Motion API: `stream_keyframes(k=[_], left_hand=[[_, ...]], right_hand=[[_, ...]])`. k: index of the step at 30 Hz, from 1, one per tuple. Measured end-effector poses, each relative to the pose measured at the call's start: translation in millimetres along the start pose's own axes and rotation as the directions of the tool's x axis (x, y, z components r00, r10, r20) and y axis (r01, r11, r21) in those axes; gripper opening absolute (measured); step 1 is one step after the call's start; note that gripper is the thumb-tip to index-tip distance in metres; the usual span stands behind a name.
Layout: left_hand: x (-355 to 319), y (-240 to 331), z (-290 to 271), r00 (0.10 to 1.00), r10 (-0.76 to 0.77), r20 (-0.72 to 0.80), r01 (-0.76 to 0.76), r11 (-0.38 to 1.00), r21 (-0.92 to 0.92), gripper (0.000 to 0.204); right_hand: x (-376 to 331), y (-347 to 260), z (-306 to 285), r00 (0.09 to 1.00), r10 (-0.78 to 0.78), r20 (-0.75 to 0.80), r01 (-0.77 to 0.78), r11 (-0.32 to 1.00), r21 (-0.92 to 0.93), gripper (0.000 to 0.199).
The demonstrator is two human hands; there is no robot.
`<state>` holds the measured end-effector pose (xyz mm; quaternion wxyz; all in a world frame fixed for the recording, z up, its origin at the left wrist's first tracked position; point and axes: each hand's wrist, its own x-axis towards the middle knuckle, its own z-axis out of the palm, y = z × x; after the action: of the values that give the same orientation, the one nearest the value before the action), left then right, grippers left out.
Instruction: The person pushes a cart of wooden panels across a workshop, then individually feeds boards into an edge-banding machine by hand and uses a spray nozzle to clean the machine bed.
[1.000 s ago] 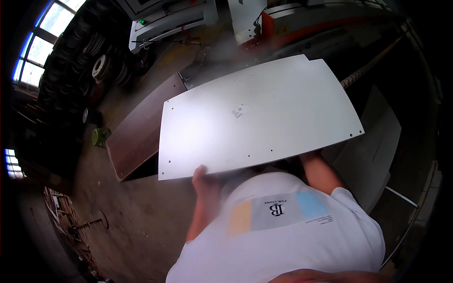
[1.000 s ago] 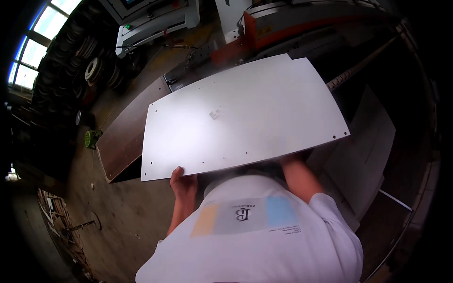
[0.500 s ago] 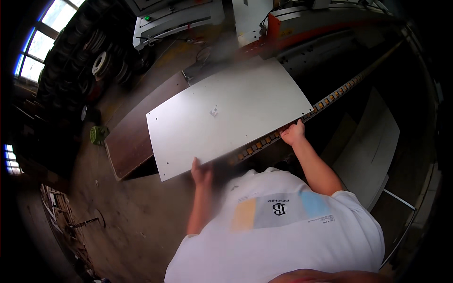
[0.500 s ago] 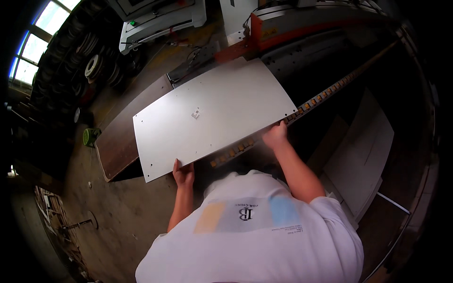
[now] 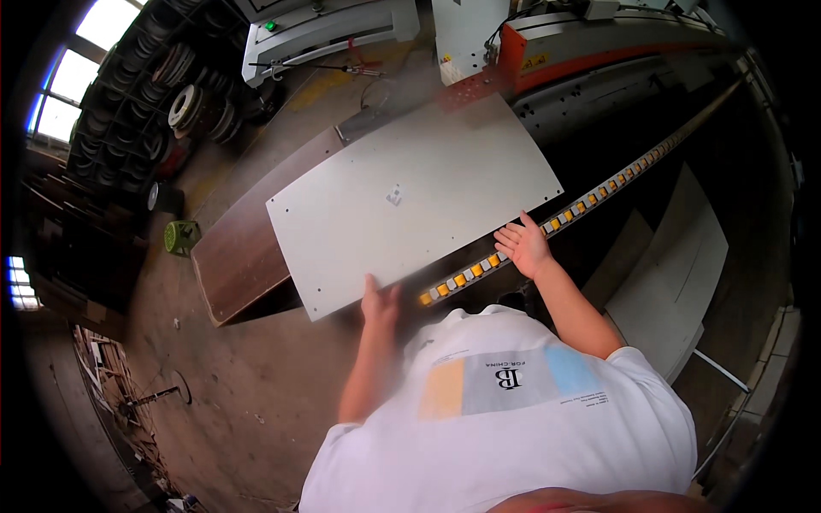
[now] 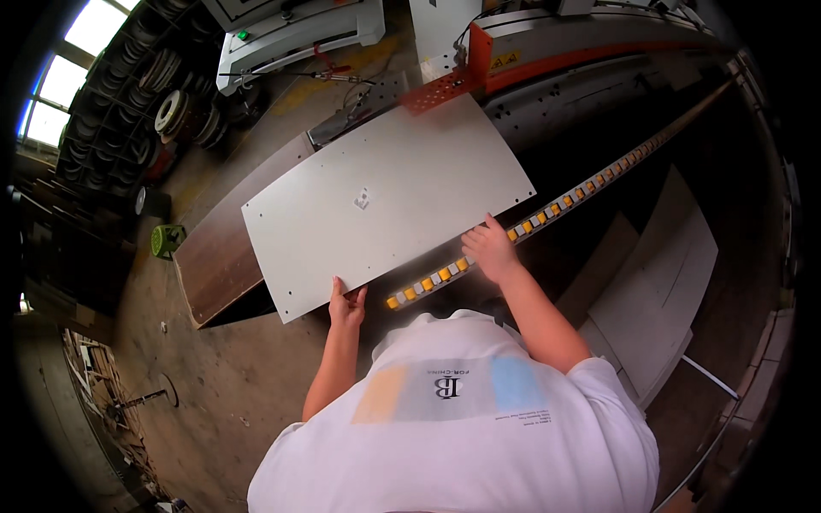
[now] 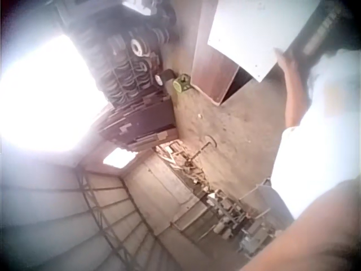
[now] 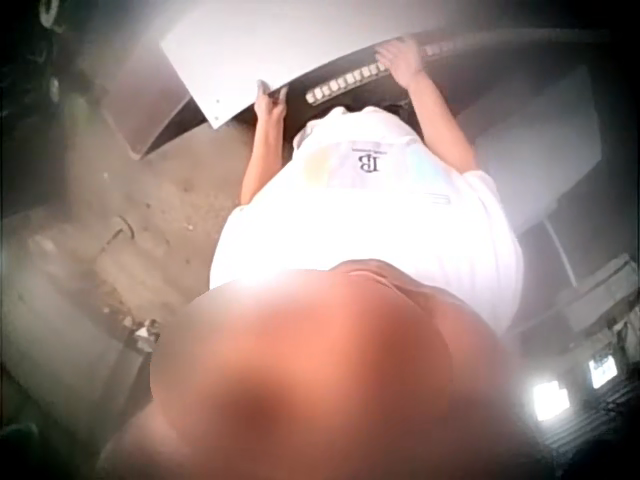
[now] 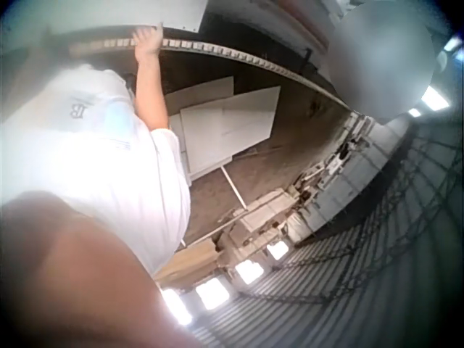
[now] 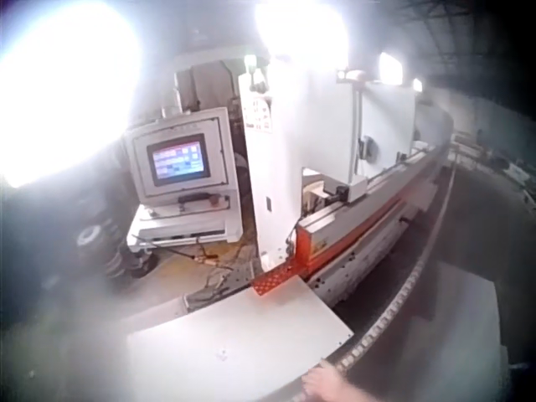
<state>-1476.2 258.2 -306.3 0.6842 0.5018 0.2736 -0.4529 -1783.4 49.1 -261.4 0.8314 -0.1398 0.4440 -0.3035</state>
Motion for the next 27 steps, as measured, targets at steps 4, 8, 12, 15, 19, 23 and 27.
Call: stream_keyframes(k=[4,8,12,15,19,23,27], left_hand=[[3,1,16,1.000,-0.001,-0.003,0.001,1.000,0.020,0.045],[1,-9,31,1.000,-0.023,-0.016,0.023,1.000,0.015,0.044],[8,-26,40,0.998,-0.067,-0.018,0.067,0.998,0.006,0.045],[7,-45,64,0.993,-0.111,-0.044,0.113,0.993,0.039,0.047],[21,-73,76,0.990,-0.139,0.022,0.139,0.990,0.020,0.047],[32,-99,95,0.974,-0.177,0.144,0.176,0.984,0.015,0.049],[30,-122,118,0.928,-0.254,0.273,0.272,0.962,-0.029,0.055]], right_hand=[[-2,-6,23,0.996,-0.079,-0.042,0.082,0.993,0.087,0.093],[7,-23,16,0.996,-0.061,-0.066,0.071,0.983,0.167,0.097],[10,-36,4,0.983,-0.105,-0.152,0.131,0.976,0.176,0.098],[17,-49,-15,0.973,-0.183,-0.140,0.206,0.963,0.174,0.099],[23,-72,-36,0.962,-0.224,-0.154,0.250,0.953,0.174,0.096],[25,-89,-50,0.930,-0.314,-0.190,0.338,0.934,0.114,0.083],[3,-83,-69,0.897,-0.397,-0.196,0.417,0.906,0.073,0.055]])
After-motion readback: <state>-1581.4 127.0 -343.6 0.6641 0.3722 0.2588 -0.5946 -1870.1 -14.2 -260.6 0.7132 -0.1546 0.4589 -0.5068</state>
